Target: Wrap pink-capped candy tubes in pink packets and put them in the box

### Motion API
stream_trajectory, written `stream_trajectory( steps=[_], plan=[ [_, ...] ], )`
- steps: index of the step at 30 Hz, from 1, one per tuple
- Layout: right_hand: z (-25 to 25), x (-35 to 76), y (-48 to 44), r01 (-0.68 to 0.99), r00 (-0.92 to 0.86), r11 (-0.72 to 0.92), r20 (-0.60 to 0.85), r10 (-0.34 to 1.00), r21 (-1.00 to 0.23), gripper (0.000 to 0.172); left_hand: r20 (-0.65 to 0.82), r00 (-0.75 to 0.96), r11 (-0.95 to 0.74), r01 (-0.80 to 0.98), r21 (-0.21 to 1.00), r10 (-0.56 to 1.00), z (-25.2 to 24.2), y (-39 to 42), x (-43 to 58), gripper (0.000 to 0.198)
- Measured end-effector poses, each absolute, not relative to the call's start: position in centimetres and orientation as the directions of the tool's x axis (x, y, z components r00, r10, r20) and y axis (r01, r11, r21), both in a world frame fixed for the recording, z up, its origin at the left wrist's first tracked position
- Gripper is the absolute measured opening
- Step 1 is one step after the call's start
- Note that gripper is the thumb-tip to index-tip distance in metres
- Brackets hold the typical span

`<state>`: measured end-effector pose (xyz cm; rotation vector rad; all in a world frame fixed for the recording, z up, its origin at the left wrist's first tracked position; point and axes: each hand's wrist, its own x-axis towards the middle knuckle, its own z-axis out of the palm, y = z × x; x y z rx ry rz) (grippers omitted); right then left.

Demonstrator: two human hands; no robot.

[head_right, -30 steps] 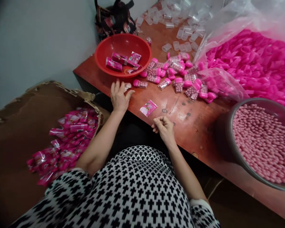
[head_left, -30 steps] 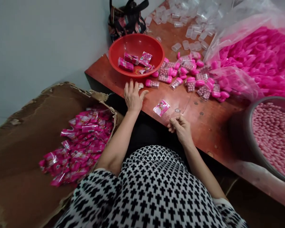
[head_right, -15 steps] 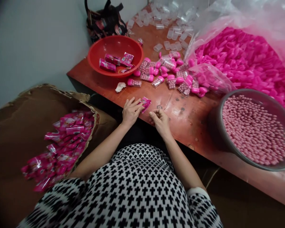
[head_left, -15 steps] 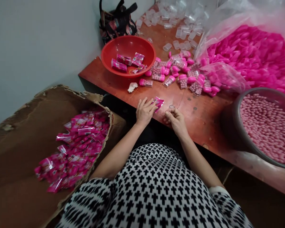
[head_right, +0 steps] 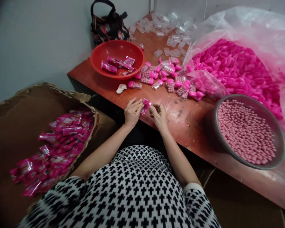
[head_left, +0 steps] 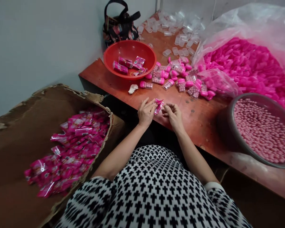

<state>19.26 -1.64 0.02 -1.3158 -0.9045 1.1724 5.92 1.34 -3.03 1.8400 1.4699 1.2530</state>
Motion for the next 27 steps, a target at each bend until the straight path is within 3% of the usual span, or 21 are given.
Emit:
stream_trajectory(
  steps=[5, 8, 10, 13, 16, 19, 21, 23, 25, 27],
  plan=[
    [0.6, 18.9, -0.2, -0.22, 0.184, -0.08, -0.122, 0.975, -0.972, 0.041, 0.316, 0.024, -0.307, 0.304, 0.902, 0.949, -0.6, -0.2, 5.7, 0.024],
    [1.4, 19.7, 0.3, -0.205, 0.066, -0.074, -0.089, 0.994, -0.976, 0.041, 0.033, 0.004, -0.034, 0.038, 0.999, 0.999, 0.6, -0.4, 5.4, 0.04],
    [2.0, 20.6, 0.4, -0.132, -0.069, -0.105, -0.096, 0.993, -0.986, 0.041, -0.18, 0.122, 0.198, -0.158, 0.967, 0.976, 1.0, -0.1, 5.4, 0.041],
    [2.5, 22.2, 1.3, 0.09, -0.19, -0.134, -0.149, 0.97, -0.987, 0.036, -0.322, 0.255, 0.39, -0.292, 0.873, 0.912, 1.2, 0.3, 5.5, 0.035],
    [3.1, 23.6, 3.6, 0.459, 0.021, -0.05, -0.046, 0.999, -0.887, 0.027, -0.39, 0.192, 0.434, -0.345, 0.832, 0.9, 1.2, 0.5, 5.8, 0.032],
    [3.6, 24.6, 6.8, 0.799, 0.304, -0.149, 0.178, 0.936, -0.582, 0.032, -0.458, 0.143, 0.472, -0.435, 0.767, 0.877, 1.3, 0.5, 6.1, 0.029],
    [3.7, 25.3, 8.8, 0.874, 0.371, -0.273, 0.189, 0.909, -0.402, 0.036, -0.515, 0.131, 0.501, -0.516, 0.694, 0.847, 1.6, 0.5, 6.3, 0.025],
    [3.4, 26.1, 10.2, 0.888, 0.394, -0.339, 0.135, 0.909, -0.31, 0.035, -0.577, 0.111, 0.517, -0.601, 0.609, 0.809, 1.9, 0.5, 6.4, 0.019],
    [3.0, 26.9, 10.6, 0.888, 0.383, -0.337, 0.096, 0.919, -0.312, 0.032, -0.629, 0.079, 0.495, -0.695, 0.521, 0.773, 2.0, 0.7, 6.5, 0.015],
    [2.6, 27.3, 9.8, 0.866, 0.346, -0.287, 0.077, 0.935, -0.41, 0.027, -0.666, 0.056, 0.452, -0.776, 0.441, 0.744, 2.0, 0.8, 6.5, 0.012]
  ],
)
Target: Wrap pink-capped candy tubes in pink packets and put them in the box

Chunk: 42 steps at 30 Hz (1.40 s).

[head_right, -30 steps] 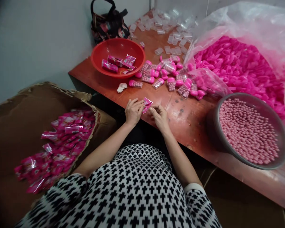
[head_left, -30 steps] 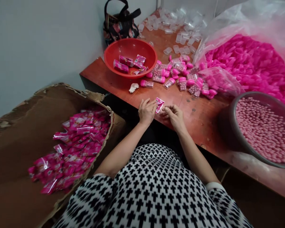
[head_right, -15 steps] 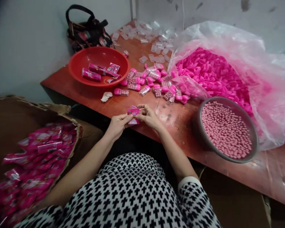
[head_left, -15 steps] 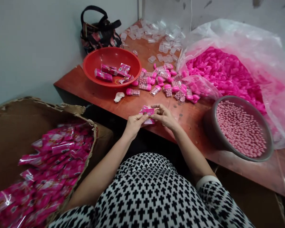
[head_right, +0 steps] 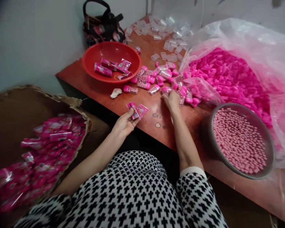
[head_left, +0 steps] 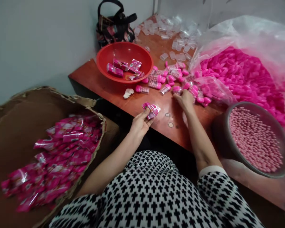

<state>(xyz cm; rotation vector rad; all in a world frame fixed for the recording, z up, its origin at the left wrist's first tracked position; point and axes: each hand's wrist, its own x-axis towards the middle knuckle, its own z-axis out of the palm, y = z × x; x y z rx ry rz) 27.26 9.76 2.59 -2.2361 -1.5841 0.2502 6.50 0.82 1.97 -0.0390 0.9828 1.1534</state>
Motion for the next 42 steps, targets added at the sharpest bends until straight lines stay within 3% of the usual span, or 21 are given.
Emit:
stream_trajectory(
  steps=[2, 4, 7, 10, 17, 26, 30, 35, 42],
  plan=[
    [2.5, 26.8, 7.4, 0.765, 0.303, -0.215, 0.044, 0.952, -0.607, 0.026, -0.682, 0.052, 0.415, -0.826, 0.381, 0.729, 1.8, 1.0, 6.5, 0.01],
    [2.7, 25.4, 3.9, 0.512, 0.248, -0.187, -0.064, 0.967, -0.838, 0.03, -0.68, 0.064, 0.394, -0.852, 0.344, 0.73, 1.6, 1.1, 6.5, 0.009],
    [3.1, 22.3, -2.0, 0.18, 0.14, -0.194, -0.17, 0.975, -0.964, 0.035, -0.687, 0.063, 0.386, -0.862, 0.328, 0.724, 1.7, 1.2, 6.8, 0.008],
    [2.9, 19.5, -5.8, 0.097, 0.098, -0.196, -0.187, 0.977, -0.976, 0.033, -0.702, 0.06, 0.406, -0.849, 0.338, 0.709, 2.1, 1.2, 7.3, 0.01],
    [2.0, 17.8, -6.2, 0.019, 0.185, -0.184, -0.178, 0.967, -0.983, 0.032, -0.605, 0.122, 0.406, -0.84, 0.359, 0.787, 2.6, 0.1, 8.4, 0.021],
    [1.4, 17.8, -5.7, -0.103, 0.175, -0.133, -0.15, 0.973, -0.986, 0.029, -0.392, 0.159, 0.392, -0.663, 0.638, 0.906, 3.4, -0.7, 8.3, 0.044],
    [1.1, 17.8, -5.7, -0.064, 0.219, -0.097, -0.108, 0.97, -0.993, 0.029, -0.323, 0.204, 0.378, -0.618, 0.69, 0.924, 2.9, -0.6, 8.2, 0.046],
    [1.0, 17.9, -5.7, -0.026, 0.246, -0.065, -0.07, 0.967, -0.998, 0.028, -0.377, 0.277, 0.468, -0.568, 0.678, 0.884, 2.2, -0.3, 8.1, 0.041],
    [0.6, 18.9, -4.9, -0.262, 0.079, -0.153, -0.179, 0.981, -0.953, 0.033, -0.332, 0.363, 0.463, -0.38, 0.8, 0.871, 2.4, 0.1, 7.4, 0.035]
  ],
)
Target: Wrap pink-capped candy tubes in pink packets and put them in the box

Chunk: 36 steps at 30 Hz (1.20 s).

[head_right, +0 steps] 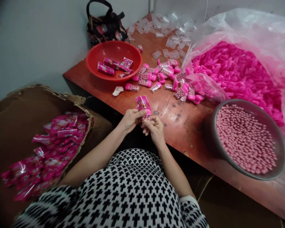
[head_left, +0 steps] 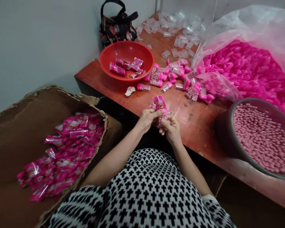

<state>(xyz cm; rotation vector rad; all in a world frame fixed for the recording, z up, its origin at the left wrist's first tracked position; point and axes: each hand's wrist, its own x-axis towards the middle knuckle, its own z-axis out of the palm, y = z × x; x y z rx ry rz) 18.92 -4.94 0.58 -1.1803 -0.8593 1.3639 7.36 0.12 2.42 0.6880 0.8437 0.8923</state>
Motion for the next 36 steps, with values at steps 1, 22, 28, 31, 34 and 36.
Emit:
stream_trajectory(
  steps=[1, 22, 28, 31, 34, 36],
  plan=[
    [0.6, 19.0, -4.8, -0.263, 0.089, -0.143, -0.172, 0.981, -0.954, 0.033, -0.326, 0.365, 0.453, -0.35, 0.82, 0.872, 2.5, 0.1, 7.3, 0.034],
    [2.1, 17.8, -3.7, -0.279, -0.007, -0.126, -0.129, 0.992, -0.952, 0.031, -0.207, -0.237, -0.005, -0.669, 0.744, 0.949, 5.6, -4.2, 1.8, 0.041],
    [1.1, 19.7, -3.8, -0.21, 0.117, -0.131, -0.158, 0.981, -0.969, 0.031, -0.039, -0.29, -0.027, -0.22, 0.975, 0.956, 2.7, -1.7, 0.8, 0.046],
    [1.0, 19.9, -4.0, -0.163, 0.123, -0.142, -0.163, 0.979, -0.976, 0.03, 0.075, -0.095, -0.062, 0.129, 0.99, 0.993, 0.0, 0.5, 3.3, 0.035],
    [1.3, 19.9, -4.1, -0.114, 0.122, -0.162, -0.176, 0.977, -0.98, 0.03, 0.071, -0.086, -0.052, 0.203, 0.978, 0.994, -1.4, 1.8, 5.1, 0.027],
    [1.4, 20.0, -4.0, -0.104, 0.12, -0.167, -0.179, 0.977, -0.98, 0.031, 0.078, -0.11, -0.057, 0.19, 0.98, 0.991, -1.8, 2.0, 5.5, 0.023]
  ],
)
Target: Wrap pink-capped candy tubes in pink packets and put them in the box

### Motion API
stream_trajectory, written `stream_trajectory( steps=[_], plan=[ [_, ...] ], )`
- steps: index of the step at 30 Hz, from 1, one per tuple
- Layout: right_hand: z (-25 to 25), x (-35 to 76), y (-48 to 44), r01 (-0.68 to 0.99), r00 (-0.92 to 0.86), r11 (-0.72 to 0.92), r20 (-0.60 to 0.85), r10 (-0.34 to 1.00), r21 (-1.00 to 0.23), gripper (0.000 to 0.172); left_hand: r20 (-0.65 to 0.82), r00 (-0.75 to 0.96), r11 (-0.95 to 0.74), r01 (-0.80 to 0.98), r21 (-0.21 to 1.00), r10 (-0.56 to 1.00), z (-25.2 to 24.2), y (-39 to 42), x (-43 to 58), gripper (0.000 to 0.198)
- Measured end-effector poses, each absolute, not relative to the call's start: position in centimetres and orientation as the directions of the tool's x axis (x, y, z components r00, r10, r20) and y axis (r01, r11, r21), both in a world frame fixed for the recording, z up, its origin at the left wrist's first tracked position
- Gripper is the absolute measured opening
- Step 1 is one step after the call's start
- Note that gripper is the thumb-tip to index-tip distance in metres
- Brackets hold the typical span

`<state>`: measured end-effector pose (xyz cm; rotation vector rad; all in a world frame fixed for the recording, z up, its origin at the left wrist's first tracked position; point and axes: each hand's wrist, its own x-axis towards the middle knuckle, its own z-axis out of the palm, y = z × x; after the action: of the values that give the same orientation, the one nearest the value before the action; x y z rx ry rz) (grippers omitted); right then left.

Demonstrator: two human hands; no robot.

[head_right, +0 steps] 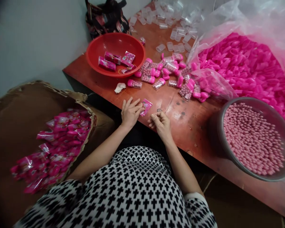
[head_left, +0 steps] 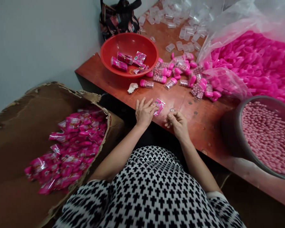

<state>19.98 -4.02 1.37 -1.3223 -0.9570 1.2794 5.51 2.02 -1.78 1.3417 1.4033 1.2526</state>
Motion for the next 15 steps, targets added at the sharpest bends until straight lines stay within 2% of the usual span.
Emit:
stream_trajectory(
  steps=[6, 11, 13, 15],
  plan=[
    [0.6, 19.8, -2.4, -0.09, 0.172, -0.13, -0.144, 0.974, -0.987, 0.029, 0.138, -0.124, -0.107, 0.228, 0.968, 0.983, -2.4, 1.9, 5.6, 0.014],
    [0.2, 18.7, -0.4, -0.182, 0.215, -0.082, -0.121, 0.969, -0.98, 0.047, 0.157, -0.131, -0.136, 0.157, 0.978, 0.979, -1.0, 0.7, 6.0, 0.016],
    [0.4, 18.8, 0.1, -0.21, 0.199, -0.073, -0.115, 0.973, -0.975, 0.047, 0.11, -0.136, -0.1, 0.076, 0.992, 0.985, -0.2, 0.0, 6.1, 0.022],
    [0.8, 19.3, 0.3, -0.203, 0.166, -0.07, -0.105, 0.981, -0.977, 0.044, -0.013, -0.137, 0.007, -0.04, 0.999, 0.991, 0.4, -0.3, 6.0, 0.034]
  ],
)
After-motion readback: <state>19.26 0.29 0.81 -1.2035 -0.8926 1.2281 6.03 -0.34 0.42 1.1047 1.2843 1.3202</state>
